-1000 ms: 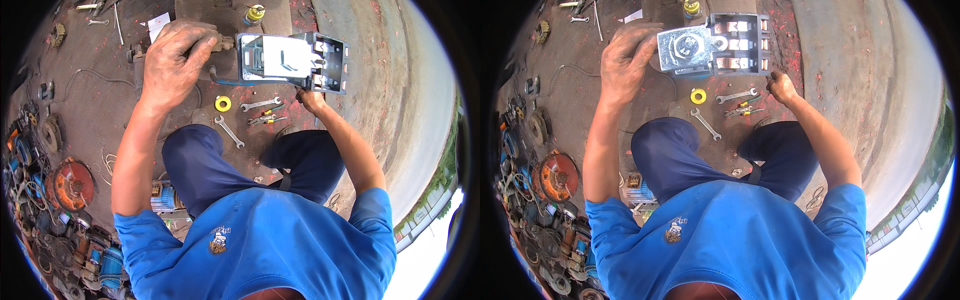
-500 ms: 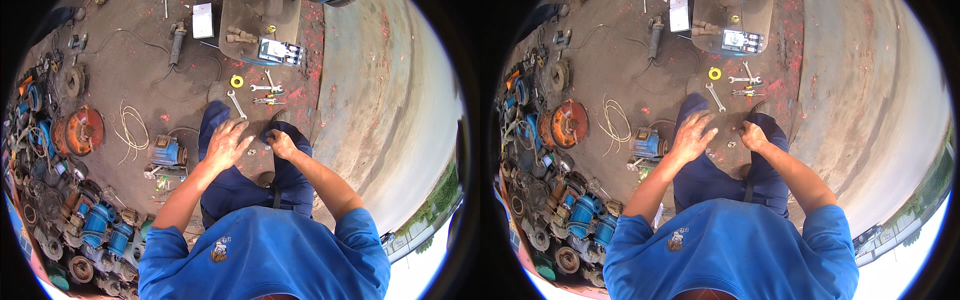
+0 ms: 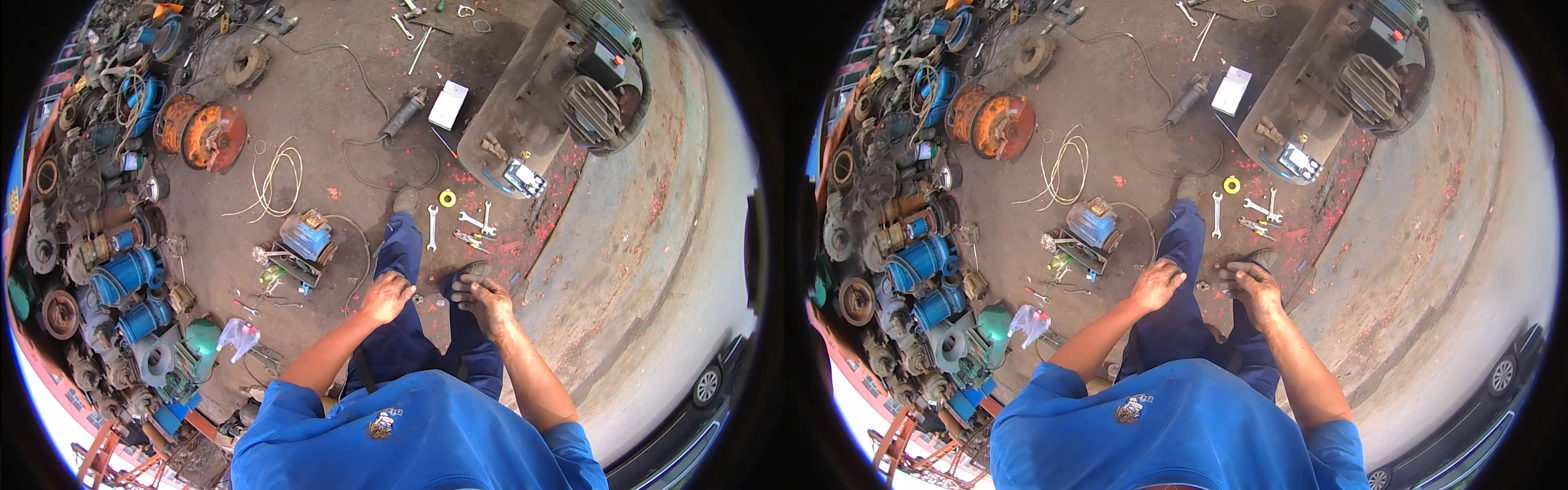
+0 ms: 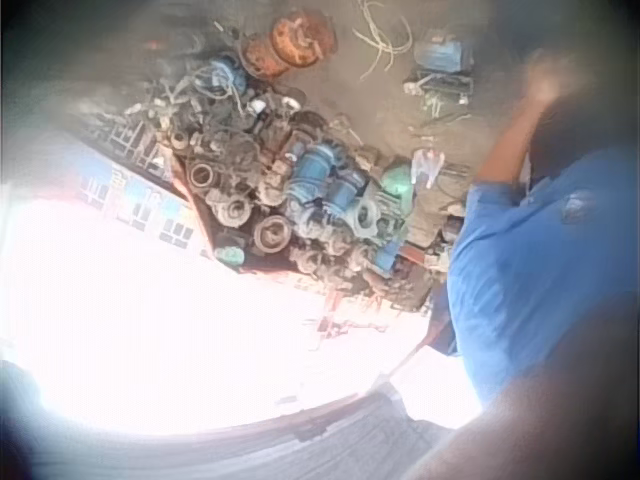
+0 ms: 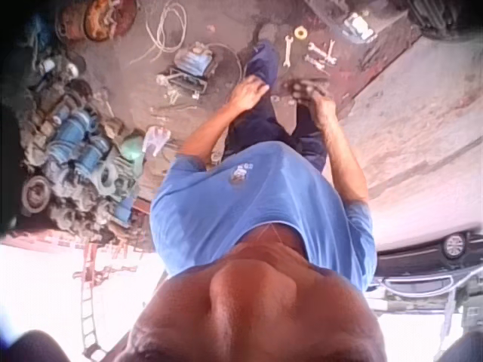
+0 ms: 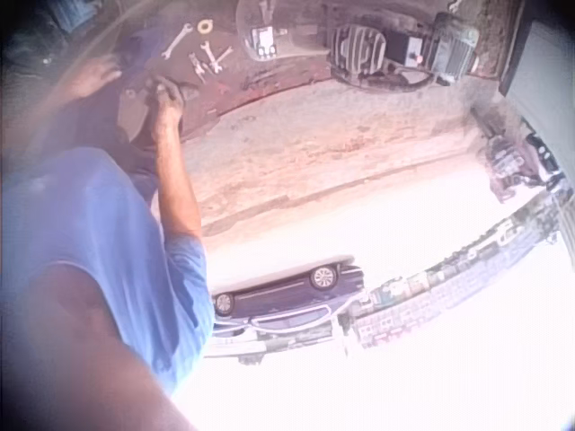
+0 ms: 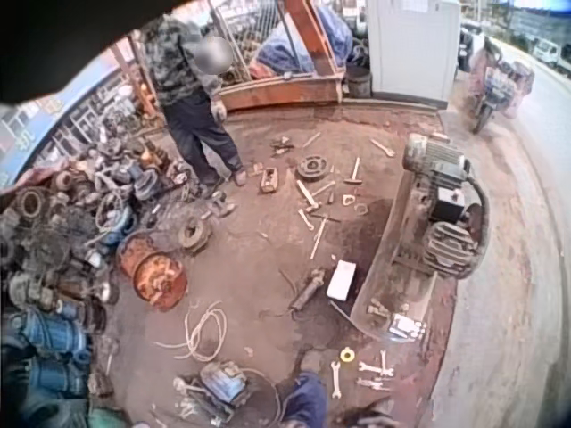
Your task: The person sits on the floor in a workshop and wraps a small metal fitting with yellow tape. They then insert the fitting into a port on a black electrical component and tighten it with a wrench.
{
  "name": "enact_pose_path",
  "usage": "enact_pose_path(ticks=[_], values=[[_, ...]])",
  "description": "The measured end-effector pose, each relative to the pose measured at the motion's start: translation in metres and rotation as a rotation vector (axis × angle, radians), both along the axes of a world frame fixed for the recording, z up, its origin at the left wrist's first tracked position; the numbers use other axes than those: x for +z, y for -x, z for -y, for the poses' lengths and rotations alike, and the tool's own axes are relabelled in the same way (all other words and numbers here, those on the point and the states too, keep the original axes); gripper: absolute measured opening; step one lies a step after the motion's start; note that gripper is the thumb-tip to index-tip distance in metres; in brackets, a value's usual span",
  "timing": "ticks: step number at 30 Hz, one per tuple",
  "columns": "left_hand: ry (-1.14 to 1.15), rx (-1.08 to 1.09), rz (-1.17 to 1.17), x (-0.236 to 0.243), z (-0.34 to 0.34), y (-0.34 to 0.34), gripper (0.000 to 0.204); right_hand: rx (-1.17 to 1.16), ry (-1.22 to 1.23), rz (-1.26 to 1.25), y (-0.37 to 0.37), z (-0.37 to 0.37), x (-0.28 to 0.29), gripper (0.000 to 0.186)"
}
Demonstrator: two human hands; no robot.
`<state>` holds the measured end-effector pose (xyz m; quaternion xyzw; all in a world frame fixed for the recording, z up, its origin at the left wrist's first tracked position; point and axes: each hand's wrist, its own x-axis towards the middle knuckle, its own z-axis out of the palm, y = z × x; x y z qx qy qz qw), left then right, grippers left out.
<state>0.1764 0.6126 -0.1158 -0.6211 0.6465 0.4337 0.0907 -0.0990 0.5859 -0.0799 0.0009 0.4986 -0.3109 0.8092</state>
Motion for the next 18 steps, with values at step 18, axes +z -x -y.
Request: enact_pose_path(ticks=[18], values=[[-0.089, 0.827, -0.087, 0.035, -0.008, -0.293, 0.045, 0.716, 0.218, -0.766, -0.085, 0.135, 0.084, 0.026]])
